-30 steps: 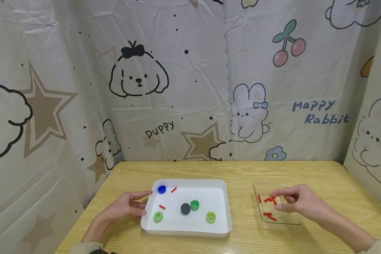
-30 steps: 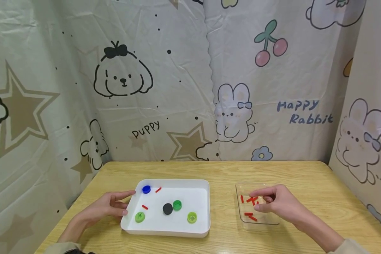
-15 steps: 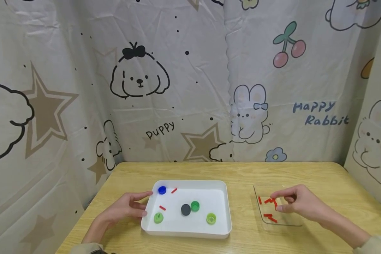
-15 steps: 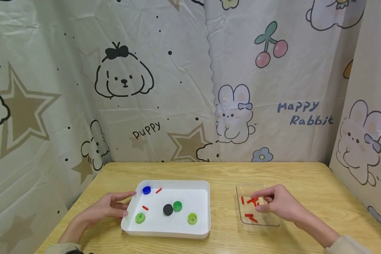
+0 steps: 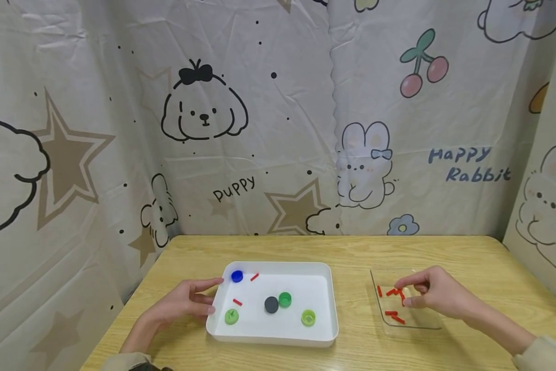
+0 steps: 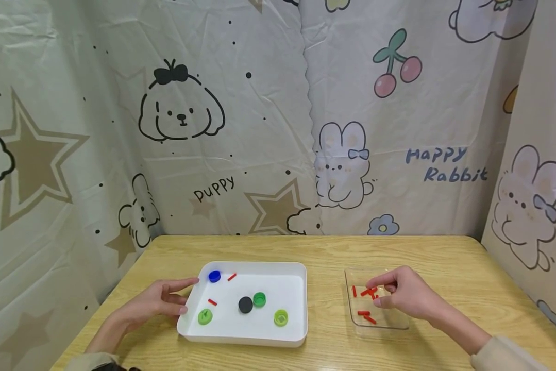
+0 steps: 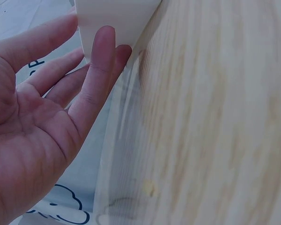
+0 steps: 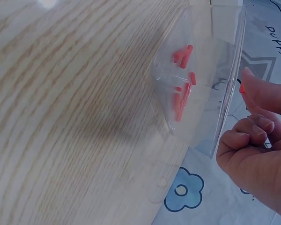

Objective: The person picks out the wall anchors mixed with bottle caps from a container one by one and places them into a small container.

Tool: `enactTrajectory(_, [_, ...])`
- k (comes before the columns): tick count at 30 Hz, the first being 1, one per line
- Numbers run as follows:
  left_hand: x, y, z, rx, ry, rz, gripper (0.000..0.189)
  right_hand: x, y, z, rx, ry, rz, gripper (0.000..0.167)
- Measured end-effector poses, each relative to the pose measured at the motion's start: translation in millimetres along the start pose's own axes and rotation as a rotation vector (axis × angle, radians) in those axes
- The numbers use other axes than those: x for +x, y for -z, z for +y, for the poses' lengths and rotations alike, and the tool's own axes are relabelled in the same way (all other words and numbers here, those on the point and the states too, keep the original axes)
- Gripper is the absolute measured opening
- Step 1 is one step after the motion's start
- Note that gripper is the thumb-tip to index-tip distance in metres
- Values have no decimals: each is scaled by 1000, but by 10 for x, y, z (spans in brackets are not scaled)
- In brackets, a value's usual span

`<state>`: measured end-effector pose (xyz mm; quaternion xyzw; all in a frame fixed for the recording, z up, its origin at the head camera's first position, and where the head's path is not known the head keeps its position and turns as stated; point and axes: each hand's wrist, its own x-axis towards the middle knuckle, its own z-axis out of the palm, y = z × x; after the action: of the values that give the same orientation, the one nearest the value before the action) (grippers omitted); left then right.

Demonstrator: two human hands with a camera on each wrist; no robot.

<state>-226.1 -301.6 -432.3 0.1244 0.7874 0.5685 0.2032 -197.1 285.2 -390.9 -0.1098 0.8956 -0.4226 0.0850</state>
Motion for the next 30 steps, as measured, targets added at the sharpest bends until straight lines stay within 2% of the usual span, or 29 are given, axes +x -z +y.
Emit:
enactTrajectory(6, [8, 10, -7, 0, -7, -5, 78, 44, -2, 4, -31, -3, 2, 35])
enactTrajectory(11, [5, 6, -3, -2, -8, -7, 78, 64, 27, -10, -43, 30, -4, 37])
enactTrajectory(15, [8, 0, 8, 8, -3, 0, 78, 79, 56, -68, -48, 72, 26, 32])
enactTrajectory(22, [4, -4, 1, 3, -1, 2, 78, 150, 79, -357, -49, 132, 66, 19])
enactTrajectory(30, [8, 9, -5, 9, -4, 3, 77, 327, -155, -717, -70, 171, 25, 14])
